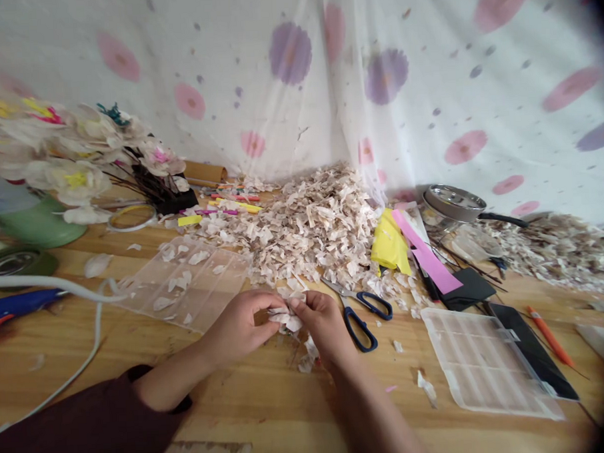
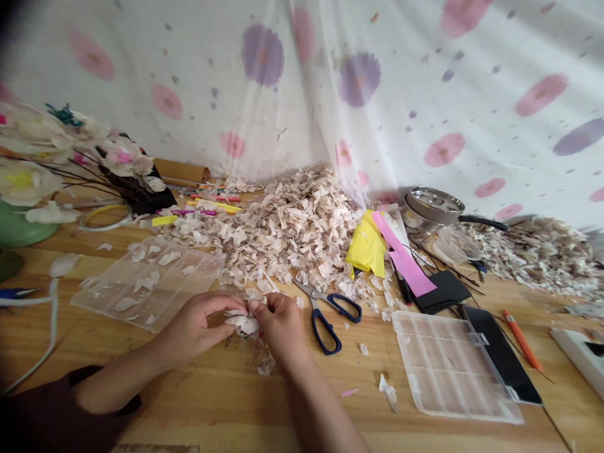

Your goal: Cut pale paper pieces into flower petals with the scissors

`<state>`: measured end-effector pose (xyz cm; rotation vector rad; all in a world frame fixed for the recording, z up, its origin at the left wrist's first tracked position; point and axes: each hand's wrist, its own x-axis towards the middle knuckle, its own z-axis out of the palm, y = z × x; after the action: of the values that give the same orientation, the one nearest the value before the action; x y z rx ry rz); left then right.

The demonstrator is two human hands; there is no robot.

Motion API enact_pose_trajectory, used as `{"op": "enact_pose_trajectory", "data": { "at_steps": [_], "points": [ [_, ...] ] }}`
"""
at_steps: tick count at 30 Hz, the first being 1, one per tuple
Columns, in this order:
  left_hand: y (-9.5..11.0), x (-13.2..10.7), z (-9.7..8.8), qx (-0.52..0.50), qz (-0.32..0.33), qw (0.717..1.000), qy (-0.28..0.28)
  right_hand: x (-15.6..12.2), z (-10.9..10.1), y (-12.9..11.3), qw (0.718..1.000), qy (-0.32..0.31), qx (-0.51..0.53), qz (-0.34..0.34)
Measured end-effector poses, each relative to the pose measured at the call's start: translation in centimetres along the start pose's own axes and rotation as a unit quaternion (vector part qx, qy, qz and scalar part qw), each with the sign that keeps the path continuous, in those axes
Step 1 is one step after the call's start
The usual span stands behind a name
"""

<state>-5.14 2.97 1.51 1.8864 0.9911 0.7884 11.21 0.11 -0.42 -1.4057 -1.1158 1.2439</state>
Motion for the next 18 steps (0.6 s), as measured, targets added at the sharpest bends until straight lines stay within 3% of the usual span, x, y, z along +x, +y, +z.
{"op": "enact_pose_trajectory", "data": {
  "at_steps": [8,15,18],
  "points": [
    [-0.3,0.4,-0.8,-0.029,-0.011,0.999,-0.030,0.1,0.3,0.7,0.999,-0.012,0.041,-0.002],
    [-0.8,0.6,-1.1,-0.063,0.040,0.997,-0.032,-0.5,1.1,0.7,0.998,-0.006,0.057,-0.014],
    [-0.2,0.2,-1.0,-0.114,0.075,0.989,-0.058,-0.4,0.4,-0.2,0.998,0.036,0.042,-0.033]
  ]
}}
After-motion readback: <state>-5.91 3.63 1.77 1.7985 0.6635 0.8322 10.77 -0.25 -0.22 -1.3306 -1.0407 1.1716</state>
